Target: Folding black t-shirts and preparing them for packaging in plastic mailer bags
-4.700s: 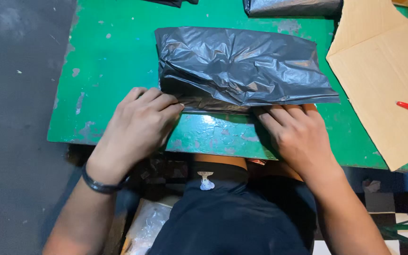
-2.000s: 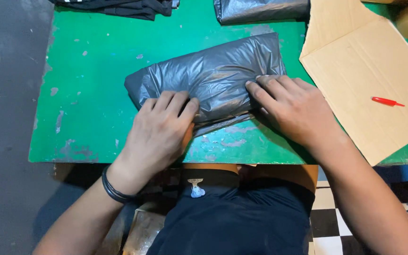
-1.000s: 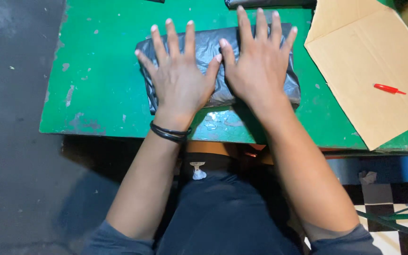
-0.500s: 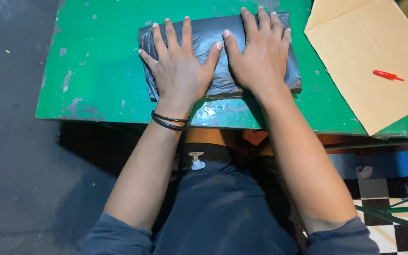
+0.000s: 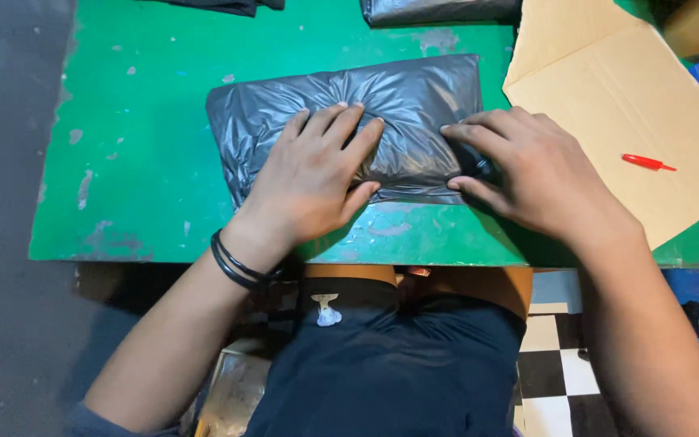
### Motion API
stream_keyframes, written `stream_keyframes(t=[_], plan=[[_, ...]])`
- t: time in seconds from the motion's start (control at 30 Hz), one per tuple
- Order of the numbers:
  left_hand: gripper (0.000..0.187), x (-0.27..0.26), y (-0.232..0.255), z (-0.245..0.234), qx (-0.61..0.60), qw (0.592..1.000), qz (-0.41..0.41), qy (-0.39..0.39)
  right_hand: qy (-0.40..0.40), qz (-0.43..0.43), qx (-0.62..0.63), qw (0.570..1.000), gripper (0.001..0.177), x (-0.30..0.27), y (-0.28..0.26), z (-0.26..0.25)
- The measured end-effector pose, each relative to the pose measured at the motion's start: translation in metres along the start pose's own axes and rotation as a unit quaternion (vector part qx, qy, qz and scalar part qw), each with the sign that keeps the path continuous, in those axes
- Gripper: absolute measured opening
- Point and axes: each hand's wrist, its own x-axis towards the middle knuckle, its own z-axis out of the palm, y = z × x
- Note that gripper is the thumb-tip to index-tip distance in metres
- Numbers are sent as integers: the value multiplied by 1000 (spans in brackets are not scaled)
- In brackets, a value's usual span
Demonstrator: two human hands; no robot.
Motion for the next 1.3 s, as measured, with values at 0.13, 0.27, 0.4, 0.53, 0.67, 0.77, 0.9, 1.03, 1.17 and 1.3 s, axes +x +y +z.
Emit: stream_keyframes(t=[0.13,0.27,0.4,0.53,0.67,0.77,0.9,1.03,1.17,1.3], plan=[[65,4,-9,5,-17,999,24,31,30,-74,-166,983,42,4,8,4],[60,8,-14,6,-44,997,30,47,89,-149,-278,945,24,15,6,-3],[61,7,-14,8,-54,997,26,46,24,-123,-318,940,37,22,7,-3],[64,6,-14,9,-35,998,28,32,65,-172,-363,914,11,27,7,0],[59,-2,-2,5,50,998,16,25,78,-198,-348,913,17,24,8,11],[44,-12,7,-2,94,994,9,54,50,-195,-331,922,15,20,5,13],[23,-25,13,-17,122,988,-18,97,11,-183,-315,931,10,12,1,10],[24,-43,10,-28,99,993,-31,53,-2,-176,-298,938,10,0,-6,6],[24,-64,-1,-35,-74,997,14,32,-85,-56,-149,984,26,-16,-11,-2],[30,-62,-11,-38,-114,991,46,47,-8,1,-109,994,31,-13,-19,-16]])
